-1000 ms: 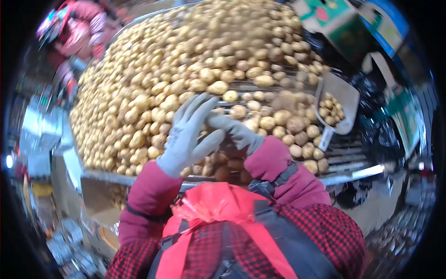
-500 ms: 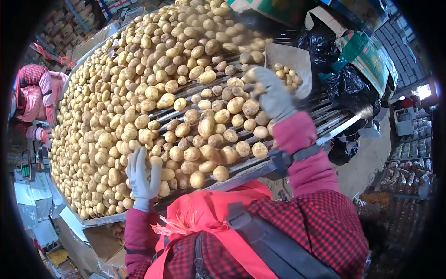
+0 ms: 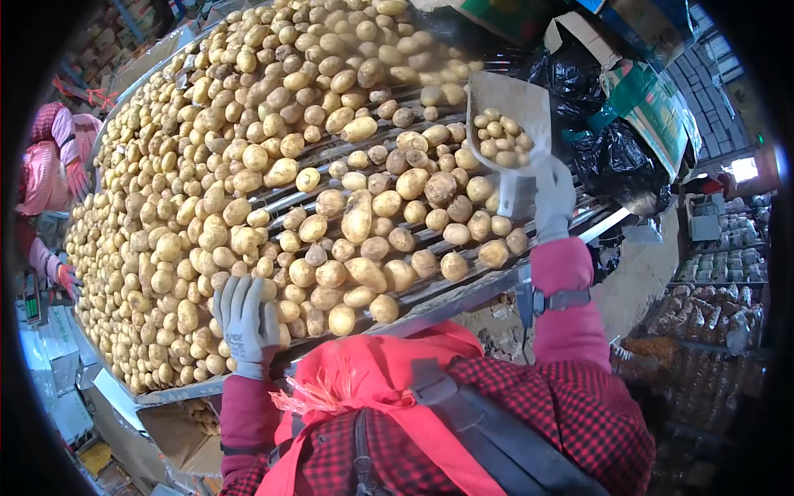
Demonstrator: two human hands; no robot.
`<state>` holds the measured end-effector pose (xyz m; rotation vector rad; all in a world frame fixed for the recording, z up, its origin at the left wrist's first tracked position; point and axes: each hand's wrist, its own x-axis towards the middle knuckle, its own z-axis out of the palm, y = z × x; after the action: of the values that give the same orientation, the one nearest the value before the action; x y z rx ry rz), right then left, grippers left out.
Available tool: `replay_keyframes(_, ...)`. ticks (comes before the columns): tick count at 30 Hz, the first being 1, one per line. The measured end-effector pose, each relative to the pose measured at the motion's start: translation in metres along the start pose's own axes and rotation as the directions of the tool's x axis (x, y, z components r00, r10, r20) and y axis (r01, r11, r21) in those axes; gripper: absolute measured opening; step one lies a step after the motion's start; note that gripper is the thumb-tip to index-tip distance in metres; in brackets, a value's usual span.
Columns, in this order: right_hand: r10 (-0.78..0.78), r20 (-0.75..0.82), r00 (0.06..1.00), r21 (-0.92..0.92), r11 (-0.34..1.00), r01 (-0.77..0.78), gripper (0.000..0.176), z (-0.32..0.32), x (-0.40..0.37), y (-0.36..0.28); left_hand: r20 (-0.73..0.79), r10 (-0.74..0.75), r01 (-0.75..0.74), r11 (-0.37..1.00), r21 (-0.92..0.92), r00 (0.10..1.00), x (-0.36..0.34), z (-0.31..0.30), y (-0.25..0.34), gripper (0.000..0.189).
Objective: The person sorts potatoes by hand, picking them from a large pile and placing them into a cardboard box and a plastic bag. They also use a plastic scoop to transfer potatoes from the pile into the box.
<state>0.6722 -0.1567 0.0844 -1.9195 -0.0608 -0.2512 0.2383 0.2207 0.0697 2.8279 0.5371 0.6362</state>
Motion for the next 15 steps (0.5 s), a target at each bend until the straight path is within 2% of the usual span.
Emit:
replay_keyframes(1, 0.004, -0.001, 1.0, -0.01, 1.0, -0.004, 0.043, -0.005, -0.013, 0.0, 0.023, -0.002, 0.002, 1.0, 0.0, 1.0, -0.001, 0.0, -0.002, 0.044)
replay_keyframes(3, 0.011, 0.032, 0.999, -0.152, 0.988, -0.006, 0.039, -0.008, -0.039, 0.0, 0.061, -0.006, 0.006, 1.0, 0.01, 0.998, 0.0, -0.001, -0.002, 0.046)
replay_keyframes(4, 0.131, 0.16, 0.978, -0.205, 0.974, -0.097, 0.037, -0.009, -0.052, -0.023, 0.068, -0.003, 0.002, 1.0, 0.007, 0.998, 0.001, -0.001, -0.001, 0.046)
replay_keyframes(6, 0.23, 0.271, 0.935, -0.511, 0.857, -0.063, 0.043, -0.006, -0.052, -0.024, 0.014, 0.014, -0.014, 1.0, 0.006, 1.0, 0.004, 0.0, 0.001, 0.041)
replay_keyframes(7, 0.236, 0.267, 0.934, -0.512, 0.856, -0.07, 0.043, 0.0, -0.052, -0.018, 0.018, 0.009, -0.009, 1.0, -0.001, 1.0, 0.003, 0.002, -0.002, 0.041)
replay_keyframes(9, 0.092, 0.277, 0.956, -0.622, 0.776, 0.106, 0.051, 0.017, -0.049, -0.003, 0.016, 0.013, -0.013, 1.0, 0.001, 1.0, 0.004, 0.003, -0.002, 0.041)
replay_keyframes(10, 0.094, 0.278, 0.956, -0.622, 0.776, 0.104, 0.051, 0.023, -0.048, -0.016, 0.01, 0.013, -0.013, 1.0, 0.005, 1.0, 0.003, 0.003, -0.002, 0.041)
replay_keyframes(12, 0.275, 0.239, 0.931, -0.556, 0.825, -0.101, 0.048, 0.028, -0.043, -0.041, 0.013, 0.013, -0.013, 1.0, 0.0, 1.0, 0.003, 0.002, -0.002, 0.041)
replay_keyframes(13, 0.268, 0.233, 0.935, -0.636, 0.769, -0.062, 0.038, 0.024, -0.03, -0.017, 0.012, 0.013, -0.013, 1.0, -0.006, 1.0, 0.004, 0.001, -0.002, 0.04)
replay_keyframes(14, 0.263, 0.239, 0.935, -0.637, 0.769, -0.054, 0.038, 0.01, -0.022, 0.004, 0.007, 0.006, -0.006, 1.0, -0.005, 1.0, 0.005, 0.001, -0.002, 0.04)
replay_keyframes(15, 0.366, 0.273, 0.89, -0.409, 0.881, -0.237, 0.034, -0.001, -0.016, 0.013, -0.007, 0.012, -0.012, 1.0, -0.006, 1.0, 0.006, 0.001, -0.001, 0.04)
